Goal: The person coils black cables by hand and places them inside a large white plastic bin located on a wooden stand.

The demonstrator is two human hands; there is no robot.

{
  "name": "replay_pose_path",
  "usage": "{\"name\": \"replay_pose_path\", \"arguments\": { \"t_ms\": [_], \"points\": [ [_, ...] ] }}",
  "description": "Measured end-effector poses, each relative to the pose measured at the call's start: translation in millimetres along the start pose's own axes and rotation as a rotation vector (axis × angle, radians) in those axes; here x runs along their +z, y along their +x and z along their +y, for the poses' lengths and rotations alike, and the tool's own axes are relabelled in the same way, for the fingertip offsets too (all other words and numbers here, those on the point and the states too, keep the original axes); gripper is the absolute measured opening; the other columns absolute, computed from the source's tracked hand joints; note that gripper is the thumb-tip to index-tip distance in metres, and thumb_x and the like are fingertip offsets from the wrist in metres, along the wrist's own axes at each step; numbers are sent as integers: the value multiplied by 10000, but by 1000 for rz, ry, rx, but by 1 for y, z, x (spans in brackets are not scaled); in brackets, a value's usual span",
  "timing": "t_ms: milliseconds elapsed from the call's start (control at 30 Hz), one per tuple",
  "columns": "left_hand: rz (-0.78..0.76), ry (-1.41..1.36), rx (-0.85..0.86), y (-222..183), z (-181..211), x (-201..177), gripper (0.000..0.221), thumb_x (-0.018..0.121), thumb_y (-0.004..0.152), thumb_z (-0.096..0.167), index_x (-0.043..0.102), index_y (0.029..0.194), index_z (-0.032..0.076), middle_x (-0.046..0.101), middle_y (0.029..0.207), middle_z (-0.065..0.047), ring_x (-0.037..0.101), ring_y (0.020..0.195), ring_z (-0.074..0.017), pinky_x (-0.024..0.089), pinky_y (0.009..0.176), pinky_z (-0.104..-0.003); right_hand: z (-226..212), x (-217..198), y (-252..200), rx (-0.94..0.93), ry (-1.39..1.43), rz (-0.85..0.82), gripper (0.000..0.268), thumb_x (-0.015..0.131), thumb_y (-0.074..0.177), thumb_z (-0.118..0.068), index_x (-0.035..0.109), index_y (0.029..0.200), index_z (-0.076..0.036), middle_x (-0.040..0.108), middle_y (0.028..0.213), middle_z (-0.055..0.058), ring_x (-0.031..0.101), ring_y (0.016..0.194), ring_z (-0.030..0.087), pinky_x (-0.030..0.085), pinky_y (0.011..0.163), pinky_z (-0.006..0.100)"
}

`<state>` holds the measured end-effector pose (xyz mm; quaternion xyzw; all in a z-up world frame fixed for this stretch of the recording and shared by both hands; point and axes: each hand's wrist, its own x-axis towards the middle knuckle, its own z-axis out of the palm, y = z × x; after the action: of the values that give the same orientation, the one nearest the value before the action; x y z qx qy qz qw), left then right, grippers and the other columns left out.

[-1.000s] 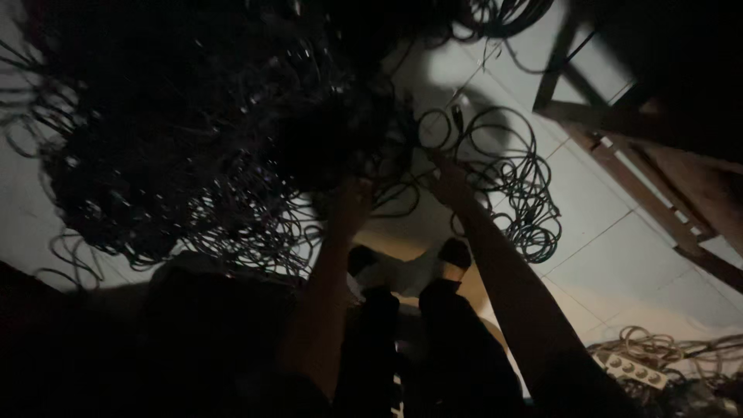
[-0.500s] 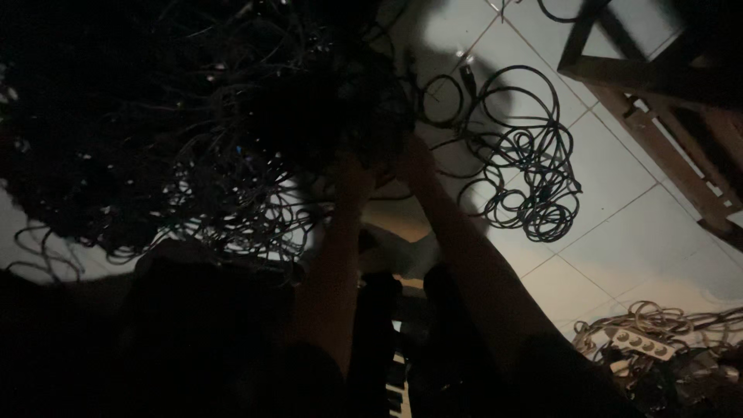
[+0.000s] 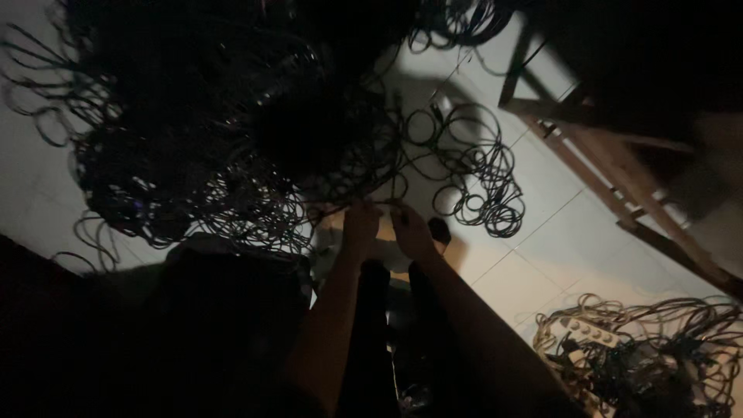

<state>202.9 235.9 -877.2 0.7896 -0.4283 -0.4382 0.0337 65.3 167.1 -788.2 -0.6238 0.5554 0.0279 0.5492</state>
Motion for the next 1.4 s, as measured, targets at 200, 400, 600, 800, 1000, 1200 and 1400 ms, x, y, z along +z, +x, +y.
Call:
{"name": "replay_pose_path", "arguments": {
  "t_ms": [200, 400, 600, 800, 1000, 1200, 1400],
  "points": [
    [182, -664, -49, -102, 45, -104, 402, 486, 1104, 334, 516, 1351, 18, 597, 1272, -182, 594, 1085, -303, 464, 935, -474, -64, -37, -79, -335, 137, -50, 432, 570, 1003, -264, 591, 1361, -25, 690, 1031, 110, 654, 900, 179, 533, 758, 365],
    [422, -841, 259, -186, 104, -197, 558, 486, 1069, 370, 367, 1538, 92, 497, 1481, -139, 532, 1308, -331, 371, 1134, -542, -166, -80, -160, -330, 60, -244, 360, 557, 1047, -298, 666, 1274, -41, 725, 1073, 118, 685, 937, 181, 552, 804, 368],
    [832, -286, 628, -251, 127, -209, 682, 478, 1062, 449, 349, 1598, 48, 436, 1571, -223, 451, 1432, -422, 304, 1225, -563, -266, -151, -253, -285, -128, -323, 403, 555, 1010, -329, 633, 1351, -129, 753, 1024, 77, 683, 873, 173, 554, 810, 348],
    [571, -388, 498, -282, 157, -213, 658, 460, 1037, 447, 408, 1548, 36, 484, 1517, -244, 462, 1279, -455, 363, 1062, -547, -307, -220, -328, -544, -74, -185, 373, 560, 993, -228, 651, 1340, -127, 727, 1160, 60, 674, 953, 155, 566, 826, 342],
    [142, -588, 558, -296, 219, -251, 626, 437, 1026, 389, 438, 1539, 31, 562, 1454, -224, 502, 1100, -458, 384, 930, -555, -336, -285, -402, -837, 282, -201, 354, 439, 1072, -206, 617, 1352, -80, 688, 1168, 125, 633, 1003, 190, 534, 879, 359],
    [-401, -947, 681, -378, 336, -332, 603, 414, 1014, 332, 468, 1530, 26, 640, 1391, -204, 541, 921, -462, 405, 798, -564, -321, -304, -449, -809, 249, 42, 257, 460, 1093, -171, 616, 1002, 12, 599, 751, 57, 571, 663, 164, 504, 647, 327],
    [-412, -869, 1056, -472, 410, -388, 565, 349, 1083, 371, 475, 1483, -7, 663, 1374, -186, 590, 1145, -318, 420, 1006, -433, -298, -291, -456, -695, 517, 211, 123, 506, 1005, -103, 608, 1028, -37, 579, 809, -9, 517, 695, 110, 450, 596, 286]
  ]
}}
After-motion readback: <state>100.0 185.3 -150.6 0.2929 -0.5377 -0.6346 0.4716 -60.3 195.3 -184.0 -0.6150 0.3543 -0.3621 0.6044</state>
